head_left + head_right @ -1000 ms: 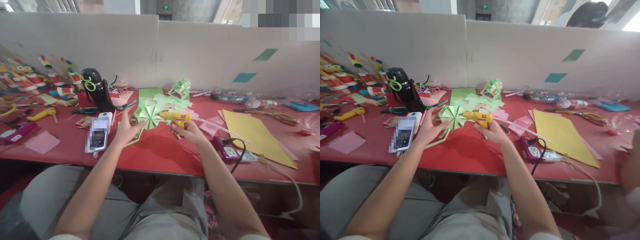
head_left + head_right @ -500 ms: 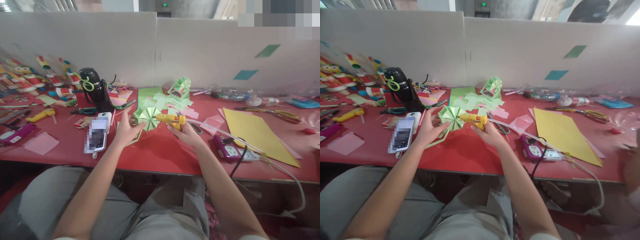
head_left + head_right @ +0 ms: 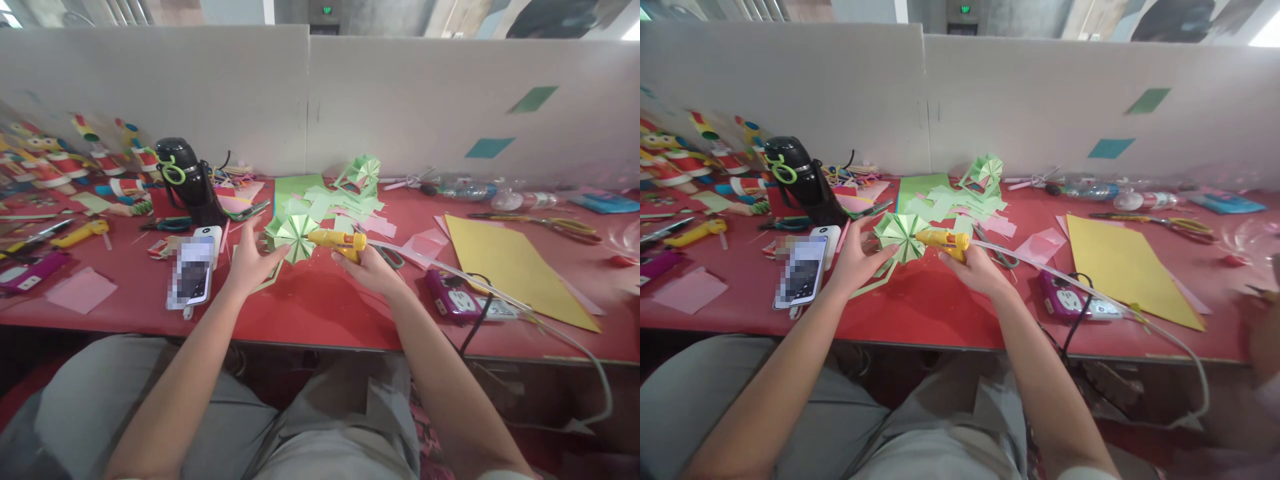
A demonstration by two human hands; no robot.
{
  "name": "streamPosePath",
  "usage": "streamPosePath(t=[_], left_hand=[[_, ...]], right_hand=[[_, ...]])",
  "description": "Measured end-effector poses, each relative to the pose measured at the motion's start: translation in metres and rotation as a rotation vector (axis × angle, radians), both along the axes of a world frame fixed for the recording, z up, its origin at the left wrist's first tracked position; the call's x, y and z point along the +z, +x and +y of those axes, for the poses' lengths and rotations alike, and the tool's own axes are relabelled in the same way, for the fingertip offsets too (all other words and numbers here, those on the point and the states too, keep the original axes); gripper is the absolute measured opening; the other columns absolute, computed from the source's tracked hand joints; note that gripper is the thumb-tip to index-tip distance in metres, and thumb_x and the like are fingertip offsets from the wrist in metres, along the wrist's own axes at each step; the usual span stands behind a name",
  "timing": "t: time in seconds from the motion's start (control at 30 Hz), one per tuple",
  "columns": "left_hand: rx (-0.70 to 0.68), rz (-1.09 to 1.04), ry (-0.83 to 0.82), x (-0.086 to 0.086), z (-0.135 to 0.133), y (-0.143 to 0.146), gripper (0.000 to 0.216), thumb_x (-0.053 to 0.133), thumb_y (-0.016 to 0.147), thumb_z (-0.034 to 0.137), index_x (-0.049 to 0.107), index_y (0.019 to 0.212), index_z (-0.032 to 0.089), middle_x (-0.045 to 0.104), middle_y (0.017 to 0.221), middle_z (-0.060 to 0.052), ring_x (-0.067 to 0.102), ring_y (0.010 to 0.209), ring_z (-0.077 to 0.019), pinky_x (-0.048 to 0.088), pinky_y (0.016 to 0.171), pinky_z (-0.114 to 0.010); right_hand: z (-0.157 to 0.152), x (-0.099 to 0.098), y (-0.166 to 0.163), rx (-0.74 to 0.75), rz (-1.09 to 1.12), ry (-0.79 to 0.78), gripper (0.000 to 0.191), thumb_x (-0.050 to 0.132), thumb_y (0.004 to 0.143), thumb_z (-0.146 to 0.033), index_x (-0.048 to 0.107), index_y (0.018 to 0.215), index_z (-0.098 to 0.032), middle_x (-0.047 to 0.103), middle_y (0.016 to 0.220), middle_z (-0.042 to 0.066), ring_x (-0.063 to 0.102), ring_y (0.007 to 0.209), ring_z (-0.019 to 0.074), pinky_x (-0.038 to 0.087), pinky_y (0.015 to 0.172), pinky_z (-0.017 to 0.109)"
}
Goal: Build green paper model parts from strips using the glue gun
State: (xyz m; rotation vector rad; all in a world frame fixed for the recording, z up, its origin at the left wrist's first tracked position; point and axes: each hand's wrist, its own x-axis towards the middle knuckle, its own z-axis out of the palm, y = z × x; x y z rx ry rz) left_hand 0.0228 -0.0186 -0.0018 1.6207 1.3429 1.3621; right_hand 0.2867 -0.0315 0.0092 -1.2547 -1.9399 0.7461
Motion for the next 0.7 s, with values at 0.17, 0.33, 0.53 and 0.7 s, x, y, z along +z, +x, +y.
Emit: streamPosePath(t=[0.17, 0.33, 0.53, 0.7], left_hand=[[0.012, -0.02, 0.007, -0.002, 0.002, -0.001, 0.079, 0.082, 0.071, 0.042, 0.041, 0.137, 0.028, 0.066, 0.108, -0.008, 0.07, 0.089, -0.0262, 0.057, 0.082, -0.047], [0.069, -0.013, -0.052, 0.006, -0.001, 0.0, 0.077, 0.082, 0.071, 0.043, 0.042, 0.135, 0.025, 0.065, 0.112, -0.01, 0.07, 0.094, -0.0264, 0.058, 0.084, -0.045], [0.013, -0.125, 0.012, 0.012, -0.001, -0.001, 0.065, 0.079, 0.075, 0.039, 0.045, 0.129, 0.025, 0.062, 0.126, -0.011, 0.067, 0.108, -0.0272, 0.058, 0.089, -0.043], [-0.076, -0.158, 0.068, 0.008, 0.002, -0.002, 0.061, 0.077, 0.077, 0.039, 0.046, 0.128, 0.026, 0.056, 0.136, -0.011, 0.065, 0.115, -0.0273, 0.057, 0.091, -0.043]], right_hand=[[0.001, -0.002, 0.001, -0.029, -0.025, 0.042, 0.031, 0.057, 0.089, -0.051, 0.059, 0.077, -0.022, 0.043, 0.057, -0.003, 0.04, 0.052, 0.0142, 0.039, 0.054, 0.031], [0.001, -0.005, 0.004, -0.038, -0.031, 0.061, 0.029, 0.059, 0.088, -0.049, 0.068, 0.093, -0.022, 0.057, 0.067, 0.001, 0.053, 0.062, 0.0187, 0.045, 0.062, 0.032], [0.004, -0.007, 0.017, -0.174, 0.046, -0.005, 0.037, 0.062, 0.084, -0.052, 0.069, 0.095, -0.018, 0.061, 0.069, 0.002, 0.054, 0.062, 0.0181, 0.045, 0.059, 0.031], [0.013, 0.0, 0.039, -0.408, 0.159, 0.02, 0.041, 0.065, 0.078, -0.054, 0.069, 0.092, -0.016, 0.063, 0.071, 0.003, 0.055, 0.063, 0.0176, 0.045, 0.057, 0.03]])
